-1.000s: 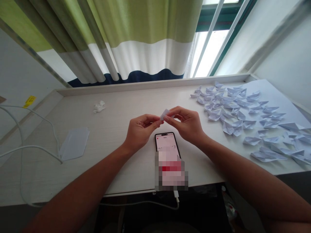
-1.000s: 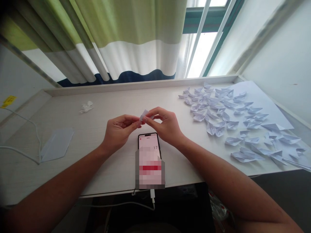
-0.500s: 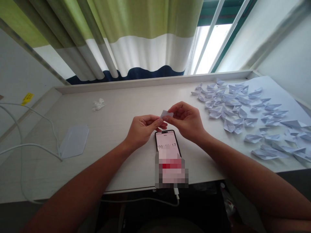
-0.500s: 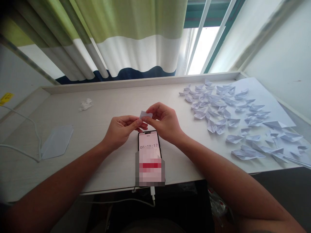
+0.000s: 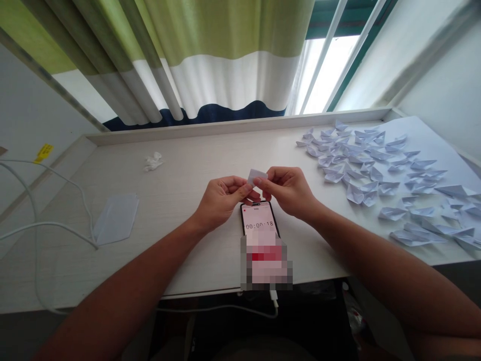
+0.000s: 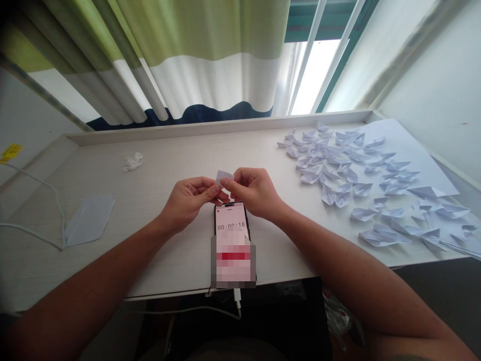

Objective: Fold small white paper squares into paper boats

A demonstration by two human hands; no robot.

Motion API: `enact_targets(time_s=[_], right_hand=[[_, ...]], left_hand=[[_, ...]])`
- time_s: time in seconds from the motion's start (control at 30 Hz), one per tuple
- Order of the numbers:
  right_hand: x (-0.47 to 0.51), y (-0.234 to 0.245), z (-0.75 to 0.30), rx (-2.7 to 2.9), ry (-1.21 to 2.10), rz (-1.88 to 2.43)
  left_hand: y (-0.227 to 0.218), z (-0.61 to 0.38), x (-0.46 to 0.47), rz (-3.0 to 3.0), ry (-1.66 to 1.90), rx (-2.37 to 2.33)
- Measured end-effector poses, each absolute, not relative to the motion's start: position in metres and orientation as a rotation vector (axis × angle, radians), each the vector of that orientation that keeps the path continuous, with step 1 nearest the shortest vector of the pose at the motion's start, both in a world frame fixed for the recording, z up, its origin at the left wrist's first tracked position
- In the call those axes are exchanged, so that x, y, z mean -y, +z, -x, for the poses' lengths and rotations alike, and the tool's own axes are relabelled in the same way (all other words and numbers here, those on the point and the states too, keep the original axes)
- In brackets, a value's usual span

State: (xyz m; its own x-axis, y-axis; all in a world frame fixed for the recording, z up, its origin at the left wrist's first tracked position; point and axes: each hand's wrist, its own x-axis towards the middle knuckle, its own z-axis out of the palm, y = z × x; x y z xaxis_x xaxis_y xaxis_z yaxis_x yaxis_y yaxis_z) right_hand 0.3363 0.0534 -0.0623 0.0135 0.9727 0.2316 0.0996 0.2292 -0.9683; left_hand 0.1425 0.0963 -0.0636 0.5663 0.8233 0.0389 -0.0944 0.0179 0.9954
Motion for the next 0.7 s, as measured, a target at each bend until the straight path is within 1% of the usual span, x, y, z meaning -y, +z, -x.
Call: enact_targets(time_s=[0.23,0.5,0.7], right_hand=[[-0.056,-0.066,-0.339,1.393,1.037,0.970],[-0.056,-0.065,-0.350,1.635,0.812,0.977],[-0.057,-0.065,-0.348,1.557,0.845,1.006]], left_hand=[[-0.058,-0.139,-0.099,-1.450,0.814,-0.685],[-0.060,-0.135,-0.104,-1.386,0.875,-0.687],[-0.061,-0.137,-0.103,-1.488,0.956,-0.662]])
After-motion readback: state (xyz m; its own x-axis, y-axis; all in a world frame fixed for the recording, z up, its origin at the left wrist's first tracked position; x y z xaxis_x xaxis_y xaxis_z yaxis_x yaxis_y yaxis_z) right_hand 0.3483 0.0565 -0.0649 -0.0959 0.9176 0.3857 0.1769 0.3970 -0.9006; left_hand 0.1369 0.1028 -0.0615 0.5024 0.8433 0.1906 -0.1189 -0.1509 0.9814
